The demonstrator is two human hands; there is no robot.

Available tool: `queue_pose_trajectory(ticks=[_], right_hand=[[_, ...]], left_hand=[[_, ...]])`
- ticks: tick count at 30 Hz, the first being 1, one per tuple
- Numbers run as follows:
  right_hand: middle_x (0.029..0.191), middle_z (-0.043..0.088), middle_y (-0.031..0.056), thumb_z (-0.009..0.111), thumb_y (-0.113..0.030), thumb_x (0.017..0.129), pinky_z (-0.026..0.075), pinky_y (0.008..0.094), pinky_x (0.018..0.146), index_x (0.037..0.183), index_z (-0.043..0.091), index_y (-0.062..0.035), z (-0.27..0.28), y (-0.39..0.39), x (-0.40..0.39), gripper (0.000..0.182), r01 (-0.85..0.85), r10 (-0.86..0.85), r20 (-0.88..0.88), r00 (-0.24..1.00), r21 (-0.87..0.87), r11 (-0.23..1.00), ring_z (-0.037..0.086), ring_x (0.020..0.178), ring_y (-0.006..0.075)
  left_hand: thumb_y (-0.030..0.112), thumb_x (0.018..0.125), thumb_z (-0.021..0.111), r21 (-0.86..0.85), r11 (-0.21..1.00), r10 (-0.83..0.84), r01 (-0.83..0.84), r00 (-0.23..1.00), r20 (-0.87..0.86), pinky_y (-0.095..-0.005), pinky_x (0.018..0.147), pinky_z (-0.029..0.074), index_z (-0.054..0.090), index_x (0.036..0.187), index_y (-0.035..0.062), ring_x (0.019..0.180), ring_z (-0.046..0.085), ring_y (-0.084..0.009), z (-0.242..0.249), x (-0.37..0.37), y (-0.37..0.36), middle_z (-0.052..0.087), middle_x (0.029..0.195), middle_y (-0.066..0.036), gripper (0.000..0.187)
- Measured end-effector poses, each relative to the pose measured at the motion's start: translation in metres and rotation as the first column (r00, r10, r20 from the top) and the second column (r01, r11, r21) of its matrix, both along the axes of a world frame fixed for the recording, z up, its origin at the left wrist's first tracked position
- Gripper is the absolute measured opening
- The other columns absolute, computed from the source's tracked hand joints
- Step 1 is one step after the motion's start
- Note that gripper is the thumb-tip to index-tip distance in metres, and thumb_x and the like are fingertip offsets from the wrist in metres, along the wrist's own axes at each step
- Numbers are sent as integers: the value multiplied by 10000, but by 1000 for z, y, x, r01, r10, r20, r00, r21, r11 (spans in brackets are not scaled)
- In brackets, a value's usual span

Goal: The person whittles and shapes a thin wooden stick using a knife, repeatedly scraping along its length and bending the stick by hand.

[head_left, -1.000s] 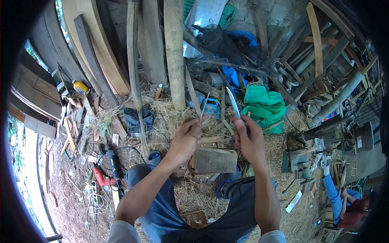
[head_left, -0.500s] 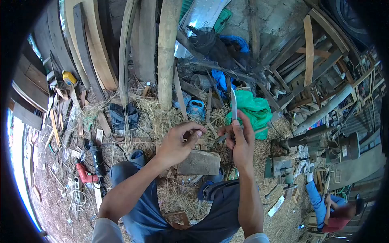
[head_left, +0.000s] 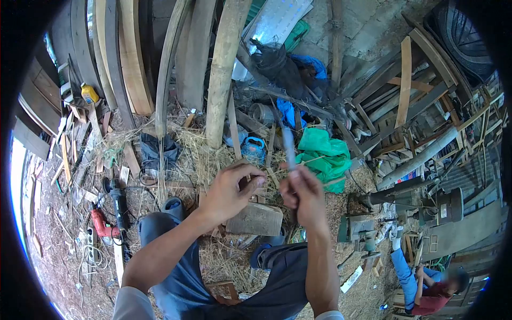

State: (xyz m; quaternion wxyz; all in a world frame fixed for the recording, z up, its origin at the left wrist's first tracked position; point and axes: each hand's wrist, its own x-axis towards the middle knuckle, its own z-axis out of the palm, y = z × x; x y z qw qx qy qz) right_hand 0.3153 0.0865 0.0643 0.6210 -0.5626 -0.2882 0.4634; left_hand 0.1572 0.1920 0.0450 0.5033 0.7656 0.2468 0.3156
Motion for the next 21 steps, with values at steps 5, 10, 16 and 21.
queue_pose_trajectory(ticks=[5,10,16,21], right_hand=[[679,550,7,564,-153,929,263,185,439,1058,622,-17,4,2,-3,196,-131,129,-37,991,-58,990,376,505,39],[660,527,-1,570,-168,927,254,185,433,1088,618,-7,-1,-7,24,233,-38,27,-94,995,-119,992,368,505,39],[698,518,3,548,-227,944,290,202,439,1057,608,-23,2,-23,72,241,306,-286,-182,941,90,948,386,515,56],[711,556,22,540,-235,950,320,212,451,1179,544,-28,-9,-7,37,308,298,-299,-24,954,204,933,428,524,68]], left_hand=[[19,812,661,52,999,-2,-2,997,75,-276,596,428,647,910,9,647,547,-148,1,-1,-5,572,783,-74,100],[15,810,665,53,998,-28,25,998,51,-276,594,427,651,875,2,664,544,-139,1,-2,-7,563,773,-67,68],[41,836,655,1,1000,29,-29,999,29,-254,605,417,648,881,3,669,536,-125,-5,-15,12,568,771,-52,60],[58,848,655,-73,991,119,-115,991,60,-244,605,407,644,907,9,665,518,-87,-12,-10,15,558,774,-33,78]])
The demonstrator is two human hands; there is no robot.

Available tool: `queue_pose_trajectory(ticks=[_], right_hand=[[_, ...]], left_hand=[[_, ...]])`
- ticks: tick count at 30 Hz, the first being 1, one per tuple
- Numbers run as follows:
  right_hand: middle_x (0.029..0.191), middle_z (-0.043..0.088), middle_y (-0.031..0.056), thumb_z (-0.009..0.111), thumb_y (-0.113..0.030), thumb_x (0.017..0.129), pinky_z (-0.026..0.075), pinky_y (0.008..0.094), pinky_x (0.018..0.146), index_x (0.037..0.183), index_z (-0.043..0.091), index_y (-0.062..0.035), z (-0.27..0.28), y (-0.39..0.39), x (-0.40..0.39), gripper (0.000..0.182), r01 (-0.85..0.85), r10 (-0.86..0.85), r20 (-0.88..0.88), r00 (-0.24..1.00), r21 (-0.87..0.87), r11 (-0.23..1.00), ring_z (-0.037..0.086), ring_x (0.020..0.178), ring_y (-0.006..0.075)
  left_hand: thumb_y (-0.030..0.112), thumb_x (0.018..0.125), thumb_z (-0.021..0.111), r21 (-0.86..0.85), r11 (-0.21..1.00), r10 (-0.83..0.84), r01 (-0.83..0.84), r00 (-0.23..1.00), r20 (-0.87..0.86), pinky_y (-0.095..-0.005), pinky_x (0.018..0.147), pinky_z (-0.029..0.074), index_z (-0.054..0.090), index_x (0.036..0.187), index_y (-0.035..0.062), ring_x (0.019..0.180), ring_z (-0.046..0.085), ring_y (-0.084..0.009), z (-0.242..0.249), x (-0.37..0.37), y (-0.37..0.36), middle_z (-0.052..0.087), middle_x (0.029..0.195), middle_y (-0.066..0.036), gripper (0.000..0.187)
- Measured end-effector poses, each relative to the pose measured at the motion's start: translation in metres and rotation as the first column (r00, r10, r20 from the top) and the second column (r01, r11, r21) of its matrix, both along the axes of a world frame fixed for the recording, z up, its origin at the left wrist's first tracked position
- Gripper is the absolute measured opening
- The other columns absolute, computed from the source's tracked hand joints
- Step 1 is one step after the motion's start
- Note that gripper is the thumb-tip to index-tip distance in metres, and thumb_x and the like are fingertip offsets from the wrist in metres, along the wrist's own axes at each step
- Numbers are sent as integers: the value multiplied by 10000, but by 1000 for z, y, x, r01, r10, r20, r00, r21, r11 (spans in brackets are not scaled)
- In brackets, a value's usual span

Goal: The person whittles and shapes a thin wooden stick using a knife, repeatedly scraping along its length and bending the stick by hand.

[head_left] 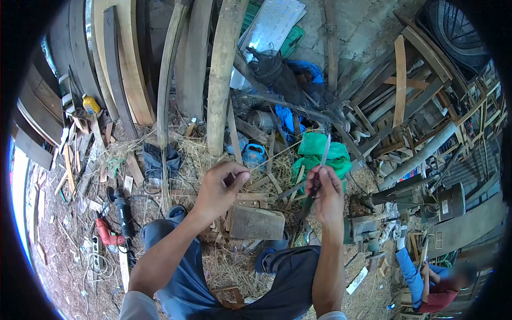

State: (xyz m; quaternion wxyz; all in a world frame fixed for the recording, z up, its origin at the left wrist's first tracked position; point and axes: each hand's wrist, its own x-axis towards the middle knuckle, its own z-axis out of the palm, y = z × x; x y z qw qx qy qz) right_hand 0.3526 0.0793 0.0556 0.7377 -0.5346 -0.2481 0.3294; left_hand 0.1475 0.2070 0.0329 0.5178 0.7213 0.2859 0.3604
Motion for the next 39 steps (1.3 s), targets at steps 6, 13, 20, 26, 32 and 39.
queue_pose_trajectory(ticks=[6,13,20,26,32,39], right_hand=[[700,575,45,548,-167,942,312,210,442,1176,512,-10,0,9,-37,284,-267,268,-12,963,-127,955,408,511,55],[690,573,38,567,-147,931,298,193,437,1048,528,5,-2,19,-37,195,-359,346,-121,930,-106,927,405,511,47],[688,570,34,581,-153,925,297,197,436,1009,556,26,-5,21,-45,199,-387,378,-91,921,-135,912,401,513,37],[695,575,28,583,-180,926,317,197,446,1002,581,24,0,17,-20,218,-375,362,-105,926,-163,913,413,514,41],[746,580,48,567,-167,933,343,211,457,1030,554,16,3,18,-44,207,-368,368,-28,930,-130,921,444,536,62],[736,599,52,601,-179,913,352,202,448,1019,554,-6,-6,20,-45,208,-405,413,9,911,-176,897,472,522,64]], left_hand=[[31,819,677,132,991,18,-20,1000,22,-238,570,391,653,880,8,635,505,-73,4,13,-15,531,742,-28,70],[-25,770,687,368,927,60,-77,997,57,-266,519,392,654,866,7,603,522,-146,12,15,-23,511,739,-69,107],[-59,777,635,468,884,17,-12,1000,-8,-377,575,453,622,922,16,699,572,-286,9,10,-28,495,825,-113,164],[-27,798,615,502,865,29,13,997,-75,-430,564,484,601,932,33,704,611,-334,11,6,-27,488,863,-116,147],[-21,797,630,486,873,55,-45,998,-6,-412,551,464,597,915,19,691,599,-322,10,13,-28,491,837,-121,128],[-40,798,642,342,935,86,-93,996,35,-357,539,443,600,897,4,627,564,-268,16,13,-32,492,808,-116,116]])
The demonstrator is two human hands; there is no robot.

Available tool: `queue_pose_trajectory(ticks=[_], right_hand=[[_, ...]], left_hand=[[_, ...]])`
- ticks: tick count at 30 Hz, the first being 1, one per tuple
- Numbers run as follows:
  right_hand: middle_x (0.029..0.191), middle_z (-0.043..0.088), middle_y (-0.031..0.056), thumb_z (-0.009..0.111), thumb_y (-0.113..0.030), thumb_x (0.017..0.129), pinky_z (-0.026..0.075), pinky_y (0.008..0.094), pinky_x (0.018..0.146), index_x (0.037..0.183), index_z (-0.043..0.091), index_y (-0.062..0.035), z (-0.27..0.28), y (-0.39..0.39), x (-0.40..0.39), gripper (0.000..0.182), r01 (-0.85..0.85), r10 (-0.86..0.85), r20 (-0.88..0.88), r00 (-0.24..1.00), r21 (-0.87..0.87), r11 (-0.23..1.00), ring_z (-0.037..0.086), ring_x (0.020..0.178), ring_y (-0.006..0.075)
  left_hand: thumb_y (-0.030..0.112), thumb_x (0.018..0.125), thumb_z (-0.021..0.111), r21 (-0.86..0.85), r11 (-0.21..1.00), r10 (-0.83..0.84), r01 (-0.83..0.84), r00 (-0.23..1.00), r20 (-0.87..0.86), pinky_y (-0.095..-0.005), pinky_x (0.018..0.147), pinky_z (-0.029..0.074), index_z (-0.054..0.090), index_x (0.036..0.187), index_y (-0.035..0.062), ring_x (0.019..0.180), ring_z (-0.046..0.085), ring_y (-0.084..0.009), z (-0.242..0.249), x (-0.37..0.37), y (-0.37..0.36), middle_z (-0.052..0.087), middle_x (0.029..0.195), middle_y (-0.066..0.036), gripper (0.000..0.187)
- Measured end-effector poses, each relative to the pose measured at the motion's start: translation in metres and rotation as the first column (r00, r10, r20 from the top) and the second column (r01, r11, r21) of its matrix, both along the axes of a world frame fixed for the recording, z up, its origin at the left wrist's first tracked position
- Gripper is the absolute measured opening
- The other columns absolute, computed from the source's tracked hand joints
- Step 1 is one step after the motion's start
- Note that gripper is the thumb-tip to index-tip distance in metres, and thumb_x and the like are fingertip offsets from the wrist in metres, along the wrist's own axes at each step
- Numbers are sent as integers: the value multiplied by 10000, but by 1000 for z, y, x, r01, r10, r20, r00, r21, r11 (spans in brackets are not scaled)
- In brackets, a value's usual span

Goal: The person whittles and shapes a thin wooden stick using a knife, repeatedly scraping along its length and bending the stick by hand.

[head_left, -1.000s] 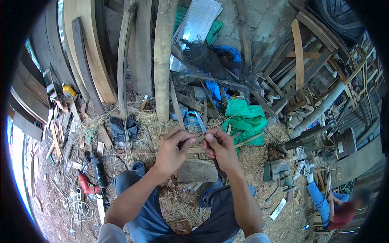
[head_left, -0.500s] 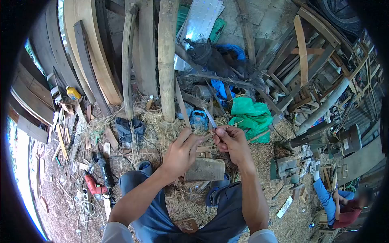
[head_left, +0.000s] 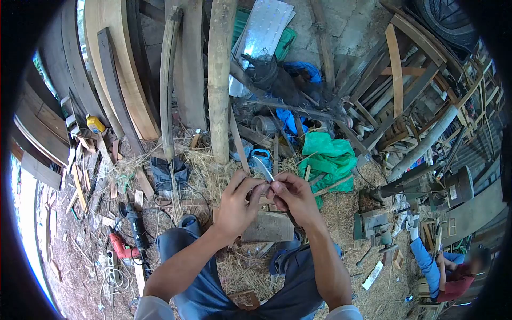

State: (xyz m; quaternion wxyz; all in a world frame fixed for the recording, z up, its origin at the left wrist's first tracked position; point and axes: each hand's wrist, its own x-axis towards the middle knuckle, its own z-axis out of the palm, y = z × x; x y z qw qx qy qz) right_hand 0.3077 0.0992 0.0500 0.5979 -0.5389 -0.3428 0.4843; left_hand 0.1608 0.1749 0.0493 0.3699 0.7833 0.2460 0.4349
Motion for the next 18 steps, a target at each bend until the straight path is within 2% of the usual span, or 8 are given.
queue_pose_trajectory(ticks=[2,4,6,10,12,14,16,18], right_hand=[[717,593,49,608,-174,909,332,194,439,1021,554,-5,3,0,-2,210,1,-1,-11,1000,-9,1000,452,506,59],[691,577,46,615,-160,903,289,185,427,1005,553,6,8,0,-5,204,25,-22,-119,993,20,1000,408,488,47],[688,572,44,616,-153,901,279,184,425,992,556,10,6,0,-5,196,30,-28,-120,992,12,999,397,488,45],[685,566,41,616,-138,898,266,185,423,925,571,17,11,-2,-2,164,41,-43,-123,992,-16,999,386,489,43],[686,566,24,618,-146,898,274,181,428,917,588,14,10,-2,5,164,37,-38,-111,993,-4,999,390,495,35],[687,566,7,620,-155,898,282,177,433,909,605,10,13,-5,13,166,38,-37,-98,994,7,999,394,501,27],[676,555,4,617,-158,899,276,178,429,876,610,12,17,-8,20,172,168,-168,-90,982,0,986,386,495,28],[669,549,5,614,-160,900,271,181,426,880,600,8,18,-10,25,170,123,-123,-107,987,-11,992,380,492,31]], left_hand=[[-45,795,643,7,1000,5,-5,1000,4,-357,540,441,601,896,3,631,562,-269,0,-1,0,487,804,-117,119],[-51,792,643,14,1000,9,-9,1000,7,-358,541,438,602,895,1,635,559,-270,-2,0,1,481,800,-119,122],[-52,795,641,162,986,26,-33,999,43,-355,543,434,602,894,-1,638,554,-272,-8,2,1,471,796,-122,117],[-60,786,641,73,997,8,-10,1000,24,-357,553,435,601,897,-2,646,553,-283,-2,-1,-4,466,809,-128,132],[-75,765,653,121,993,-3,-2,999,40,-333,538,409,616,896,-12,625,505,-236,-3,0,-5,466,767,-112,150],[-80,768,646,118,993,-7,5,1000,12,-337,541,412,614,896,-17,629,508,-242,1,-2,-6,463,773,-115,146],[-86,772,639,118,993,-6,7,1000,-15,-341,543,414,613,895,-22,633,511,-248,1,-4,-6,460,779,-117,142],[-95,776,627,206,978,-1,8,999,-32,-349,553,424,617,908,-21,647,525,-259,-3,-6,-6,454,787,-120,151]])
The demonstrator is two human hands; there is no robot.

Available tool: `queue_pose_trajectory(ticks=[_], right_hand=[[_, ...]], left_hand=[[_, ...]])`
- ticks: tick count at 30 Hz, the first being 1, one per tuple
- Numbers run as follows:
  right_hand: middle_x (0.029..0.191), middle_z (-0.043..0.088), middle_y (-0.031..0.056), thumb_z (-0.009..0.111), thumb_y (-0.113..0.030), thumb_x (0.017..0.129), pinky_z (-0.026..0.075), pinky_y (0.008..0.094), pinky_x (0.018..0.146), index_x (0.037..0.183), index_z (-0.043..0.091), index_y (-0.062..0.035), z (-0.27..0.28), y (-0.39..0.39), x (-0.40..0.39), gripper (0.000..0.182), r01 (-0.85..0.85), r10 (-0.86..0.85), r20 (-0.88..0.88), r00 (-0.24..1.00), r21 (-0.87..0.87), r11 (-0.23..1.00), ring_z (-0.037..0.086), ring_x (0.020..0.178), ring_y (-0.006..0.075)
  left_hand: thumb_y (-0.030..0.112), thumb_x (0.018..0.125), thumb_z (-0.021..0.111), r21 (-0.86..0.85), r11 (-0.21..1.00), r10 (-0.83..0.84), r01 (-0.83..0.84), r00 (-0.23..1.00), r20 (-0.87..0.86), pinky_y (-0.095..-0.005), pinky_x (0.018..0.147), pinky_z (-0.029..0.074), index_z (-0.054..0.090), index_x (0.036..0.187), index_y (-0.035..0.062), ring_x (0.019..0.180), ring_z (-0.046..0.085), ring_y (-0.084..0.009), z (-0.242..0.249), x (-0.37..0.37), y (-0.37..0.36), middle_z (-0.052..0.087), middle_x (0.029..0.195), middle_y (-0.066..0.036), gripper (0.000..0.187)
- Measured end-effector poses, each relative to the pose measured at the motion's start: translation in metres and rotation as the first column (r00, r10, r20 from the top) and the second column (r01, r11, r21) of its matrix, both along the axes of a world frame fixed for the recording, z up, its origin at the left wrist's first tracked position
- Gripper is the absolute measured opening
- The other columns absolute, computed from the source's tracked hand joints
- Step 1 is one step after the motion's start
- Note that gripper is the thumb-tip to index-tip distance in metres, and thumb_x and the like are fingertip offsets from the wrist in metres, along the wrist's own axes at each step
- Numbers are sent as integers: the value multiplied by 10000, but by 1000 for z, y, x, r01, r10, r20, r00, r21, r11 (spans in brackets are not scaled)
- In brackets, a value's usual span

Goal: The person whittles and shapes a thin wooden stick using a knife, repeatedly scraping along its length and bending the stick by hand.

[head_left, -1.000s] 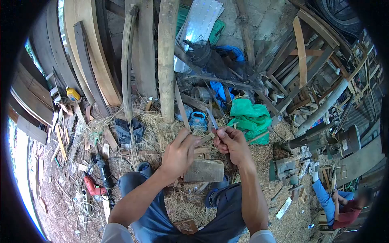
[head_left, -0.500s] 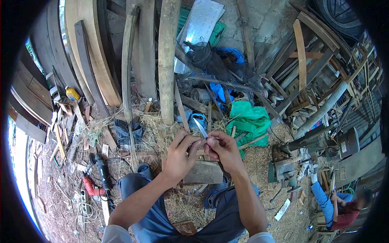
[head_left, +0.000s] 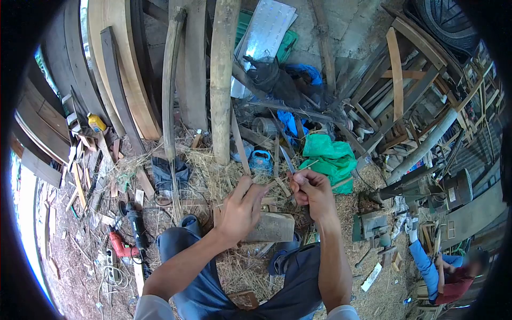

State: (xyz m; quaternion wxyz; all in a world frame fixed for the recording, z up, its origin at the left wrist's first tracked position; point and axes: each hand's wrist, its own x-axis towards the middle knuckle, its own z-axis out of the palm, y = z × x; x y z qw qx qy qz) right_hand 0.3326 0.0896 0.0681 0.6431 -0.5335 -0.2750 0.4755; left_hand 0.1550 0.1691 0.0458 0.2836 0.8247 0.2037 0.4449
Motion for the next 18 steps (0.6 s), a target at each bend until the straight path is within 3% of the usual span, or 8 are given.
queue_pose_trajectory(ticks=[9,13,16,18], right_hand=[[674,560,18,628,-133,888,275,201,420,898,586,-12,-2,2,-21,129,-60,59,-105,993,-6,998,382,495,45],[677,562,17,626,-136,890,268,198,419,901,600,-4,-4,2,-11,135,-39,39,-37,999,-1,999,382,495,45],[665,543,5,614,-146,898,260,188,417,897,610,11,-8,-3,8,157,44,-44,33,998,2,999,368,487,35],[653,516,-13,594,-147,908,256,182,414,968,614,9,-2,-13,47,169,318,-317,-13,948,64,946,352,480,26]], left_hand=[[-115,757,614,75,997,13,-11,1000,-18,-352,568,463,616,965,-10,682,572,-276,1,4,0,477,816,-124,233],[-118,756,603,60,998,-12,14,999,-44,-365,579,473,614,975,-2,687,579,-287,1,4,2,483,824,-126,248],[-110,774,591,72,997,1,1,1000,-21,-368,583,466,610,949,-5,680,574,-295,3,-2,4,481,824,-130,205],[-100,790,583,-72,995,68,-70,997,-29,-368,584,454,602,916,-9,679,570,-305,6,-13,9,471,819,-135,157]])
